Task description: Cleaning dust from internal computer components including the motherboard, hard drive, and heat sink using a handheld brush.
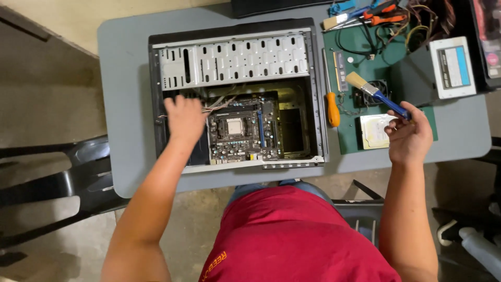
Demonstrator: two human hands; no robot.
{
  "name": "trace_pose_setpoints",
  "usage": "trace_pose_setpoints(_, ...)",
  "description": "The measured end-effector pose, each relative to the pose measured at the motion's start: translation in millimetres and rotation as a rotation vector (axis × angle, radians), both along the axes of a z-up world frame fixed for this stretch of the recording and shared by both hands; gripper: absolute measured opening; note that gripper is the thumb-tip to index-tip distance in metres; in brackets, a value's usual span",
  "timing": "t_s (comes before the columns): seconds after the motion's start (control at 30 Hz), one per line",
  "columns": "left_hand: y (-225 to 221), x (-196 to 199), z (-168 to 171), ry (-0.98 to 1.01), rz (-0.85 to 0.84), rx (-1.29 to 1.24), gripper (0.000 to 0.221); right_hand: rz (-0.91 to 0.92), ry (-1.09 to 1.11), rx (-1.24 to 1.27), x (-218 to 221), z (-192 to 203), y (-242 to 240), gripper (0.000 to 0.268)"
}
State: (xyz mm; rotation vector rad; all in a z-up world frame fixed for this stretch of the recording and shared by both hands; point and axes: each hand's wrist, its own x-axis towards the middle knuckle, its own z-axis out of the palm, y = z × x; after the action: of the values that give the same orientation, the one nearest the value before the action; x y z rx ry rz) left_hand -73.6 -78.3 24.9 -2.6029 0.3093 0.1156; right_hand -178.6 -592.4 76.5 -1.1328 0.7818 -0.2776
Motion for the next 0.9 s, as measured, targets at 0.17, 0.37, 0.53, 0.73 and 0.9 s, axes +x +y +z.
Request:
trace_pose_setpoints(0.17,-23,13,-20,0.217,0.059,-0.032,0.071,0.047,-0.014,-0.011,10,7,14,0.025)
trace_pose_setpoints(0.37,-17,19,-36,0.340,0.175,-0.111,0.039,0.068,-0.024,-0.032,13,1,10,0.026)
trace_pose_setpoints(0.53,-13,11,22,0.477,0.405,-0.512,0.032,0.016,0.008,0.011,13,-6,7,0.028)
trace_pose_setpoints(0.73,2,6,69,0.588,0.776,-0.936,0.027,-0.033,0.057,0.036,13,-6,6,0.028)
trace_pose_setpoints(0.9,8,0,57,0.790,1.122,-1.442,0.029,-0.051,0.056,0.055,13,-4,3,0.028)
